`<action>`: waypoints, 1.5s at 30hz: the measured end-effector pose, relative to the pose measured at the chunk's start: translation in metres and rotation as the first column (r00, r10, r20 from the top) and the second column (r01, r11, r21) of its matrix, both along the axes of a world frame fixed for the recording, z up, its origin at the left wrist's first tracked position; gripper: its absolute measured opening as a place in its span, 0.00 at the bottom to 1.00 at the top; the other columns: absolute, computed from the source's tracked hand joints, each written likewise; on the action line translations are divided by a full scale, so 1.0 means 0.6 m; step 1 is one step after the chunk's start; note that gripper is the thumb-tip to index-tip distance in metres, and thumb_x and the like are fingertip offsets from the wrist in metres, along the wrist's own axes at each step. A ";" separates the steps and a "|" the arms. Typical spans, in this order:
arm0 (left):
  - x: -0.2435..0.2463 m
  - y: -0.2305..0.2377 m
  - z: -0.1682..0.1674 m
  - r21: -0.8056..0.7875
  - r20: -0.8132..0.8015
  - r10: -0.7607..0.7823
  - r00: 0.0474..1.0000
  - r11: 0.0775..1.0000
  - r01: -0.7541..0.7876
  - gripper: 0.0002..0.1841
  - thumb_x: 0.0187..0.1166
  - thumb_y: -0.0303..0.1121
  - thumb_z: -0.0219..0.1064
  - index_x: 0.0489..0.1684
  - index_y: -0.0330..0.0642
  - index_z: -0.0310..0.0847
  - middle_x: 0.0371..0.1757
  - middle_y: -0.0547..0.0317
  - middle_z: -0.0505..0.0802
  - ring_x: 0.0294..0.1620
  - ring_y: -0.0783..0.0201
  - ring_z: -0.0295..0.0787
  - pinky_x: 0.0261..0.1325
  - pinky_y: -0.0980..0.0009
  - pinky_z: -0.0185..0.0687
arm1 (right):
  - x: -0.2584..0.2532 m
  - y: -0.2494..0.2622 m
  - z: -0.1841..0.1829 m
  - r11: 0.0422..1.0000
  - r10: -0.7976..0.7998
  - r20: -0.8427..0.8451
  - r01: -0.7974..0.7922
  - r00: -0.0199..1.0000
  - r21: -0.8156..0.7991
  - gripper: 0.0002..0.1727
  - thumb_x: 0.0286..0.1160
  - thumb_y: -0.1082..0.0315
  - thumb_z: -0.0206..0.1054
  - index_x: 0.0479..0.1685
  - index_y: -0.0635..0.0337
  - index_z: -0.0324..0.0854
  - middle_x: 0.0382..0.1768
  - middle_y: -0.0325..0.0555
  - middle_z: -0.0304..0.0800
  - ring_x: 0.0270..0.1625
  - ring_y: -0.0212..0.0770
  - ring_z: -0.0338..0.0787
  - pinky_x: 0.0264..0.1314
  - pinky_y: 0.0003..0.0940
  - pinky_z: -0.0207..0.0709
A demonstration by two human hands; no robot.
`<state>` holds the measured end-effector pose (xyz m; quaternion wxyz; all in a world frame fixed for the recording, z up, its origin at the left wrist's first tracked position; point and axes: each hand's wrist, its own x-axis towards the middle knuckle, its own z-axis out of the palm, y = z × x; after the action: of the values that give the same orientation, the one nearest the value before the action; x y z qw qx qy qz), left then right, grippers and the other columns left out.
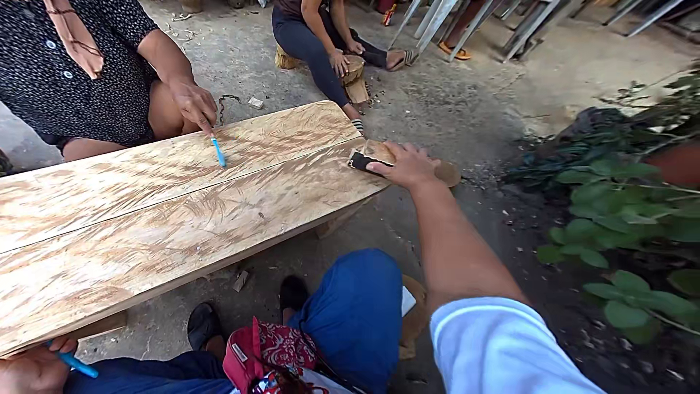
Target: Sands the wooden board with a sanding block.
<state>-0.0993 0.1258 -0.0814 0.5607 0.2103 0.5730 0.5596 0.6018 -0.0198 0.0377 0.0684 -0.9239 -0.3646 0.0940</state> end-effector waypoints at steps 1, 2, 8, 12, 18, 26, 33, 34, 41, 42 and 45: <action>0.002 0.000 0.000 -0.004 0.002 0.003 1.000 1.000 -0.003 0.42 0.81 0.70 0.09 0.45 0.54 0.69 0.17 0.67 0.78 0.10 0.73 0.66 0.11 0.77 0.63 | -0.010 0.002 0.001 1.000 0.012 0.004 -0.012 1.000 0.003 0.49 0.69 0.26 0.65 0.91 0.41 0.64 0.85 0.62 0.67 0.85 0.78 0.61 0.72 0.89 0.50; 0.003 0.002 0.000 -0.004 0.002 0.006 1.000 1.000 -0.006 0.42 0.81 0.69 0.09 0.44 0.54 0.69 0.16 0.67 0.77 0.10 0.74 0.65 0.11 0.77 0.62 | -0.034 0.009 0.001 0.998 0.061 0.017 -0.061 0.998 0.011 0.49 0.69 0.26 0.65 0.90 0.41 0.65 0.84 0.62 0.69 0.84 0.78 0.63 0.71 0.88 0.52; 0.008 0.006 0.000 0.012 -0.021 0.001 1.000 1.000 0.000 0.42 0.81 0.69 0.09 0.39 0.53 0.67 0.13 0.70 0.75 0.08 0.76 0.64 0.11 0.80 0.62 | -0.349 0.071 -0.010 0.806 0.565 0.061 -0.566 0.823 0.175 0.48 0.55 0.20 0.70 0.79 0.34 0.79 0.65 0.52 0.87 0.71 0.68 0.78 0.65 0.81 0.62; 0.010 0.006 0.002 -0.006 -0.025 0.034 0.999 0.999 -0.034 0.41 0.81 0.70 0.10 0.41 0.52 0.67 0.14 0.69 0.75 0.08 0.76 0.63 0.11 0.79 0.62 | -0.444 0.083 -0.017 0.663 0.733 0.037 -0.725 0.679 0.187 0.42 0.62 0.23 0.67 0.80 0.26 0.76 0.65 0.45 0.86 0.71 0.62 0.78 0.66 0.77 0.61; -0.002 0.003 -0.002 -0.005 -0.006 -0.013 1.000 1.000 0.013 0.43 0.80 0.70 0.08 0.43 0.52 0.68 0.15 0.68 0.76 0.09 0.74 0.66 0.12 0.78 0.63 | -0.230 0.027 -0.017 0.801 0.573 0.075 -0.577 0.816 0.156 0.46 0.59 0.25 0.71 0.81 0.33 0.78 0.69 0.52 0.86 0.73 0.68 0.78 0.62 0.79 0.64; -0.030 0.014 -0.028 -0.011 0.036 -0.031 0.999 0.999 0.031 0.46 0.74 0.76 0.10 0.46 0.54 0.70 0.16 0.69 0.79 0.10 0.74 0.69 0.11 0.79 0.65 | -0.147 0.005 -0.028 0.870 0.452 0.137 -0.469 0.882 0.151 0.51 0.56 0.23 0.72 0.81 0.43 0.79 0.71 0.58 0.84 0.75 0.74 0.75 0.62 0.84 0.62; -0.016 0.012 -0.022 -0.034 0.036 0.018 0.999 0.999 -0.017 0.46 0.73 0.77 0.09 0.41 0.54 0.70 0.14 0.70 0.76 0.09 0.75 0.67 0.11 0.80 0.63 | -0.471 0.071 -0.018 0.655 0.730 0.076 -0.726 0.680 0.207 0.43 0.57 0.23 0.70 0.77 0.28 0.81 0.58 0.46 0.88 0.67 0.62 0.80 0.63 0.75 0.63; -0.014 0.011 -0.019 -0.041 0.035 0.024 0.999 0.999 -0.023 0.46 0.74 0.77 0.09 0.41 0.53 0.69 0.14 0.69 0.76 0.09 0.75 0.66 0.11 0.80 0.63 | -0.473 0.075 -0.015 0.644 0.746 0.055 -0.740 0.664 0.196 0.42 0.60 0.24 0.69 0.79 0.27 0.79 0.60 0.45 0.88 0.68 0.61 0.80 0.63 0.74 0.63; -0.007 0.002 -0.006 -0.029 0.020 -0.010 1.000 1.000 0.010 0.44 0.76 0.76 0.11 0.45 0.54 0.69 0.16 0.69 0.78 0.09 0.76 0.68 0.11 0.80 0.64 | -0.169 0.060 -0.018 0.916 0.362 0.073 -0.369 0.929 0.156 0.47 0.60 0.25 0.71 0.83 0.35 0.77 0.74 0.56 0.83 0.78 0.72 0.74 0.66 0.86 0.59; -0.009 0.003 -0.007 -0.026 0.016 -0.016 1.000 1.000 0.017 0.45 0.76 0.76 0.11 0.45 0.54 0.69 0.16 0.69 0.78 0.09 0.76 0.68 0.11 0.80 0.64 | -0.118 0.059 -0.016 0.961 0.241 0.051 -0.245 0.969 0.128 0.48 0.62 0.25 0.71 0.85 0.37 0.74 0.78 0.58 0.79 0.80 0.75 0.70 0.67 0.88 0.56; -0.012 0.005 -0.010 -0.019 0.006 -0.025 1.000 1.000 0.025 0.45 0.75 0.76 0.10 0.44 0.55 0.70 0.16 0.69 0.78 0.09 0.75 0.68 0.11 0.79 0.64 | -0.048 0.070 -0.003 0.998 0.025 0.002 -0.025 1.000 0.064 0.50 0.64 0.25 0.70 0.89 0.39 0.69 0.85 0.58 0.70 0.86 0.75 0.63 0.72 0.88 0.51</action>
<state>-0.1068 0.1288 -0.0876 0.5711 0.2105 0.5739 0.5478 0.5727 0.0223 0.0360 0.0966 -0.9167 -0.3788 0.0825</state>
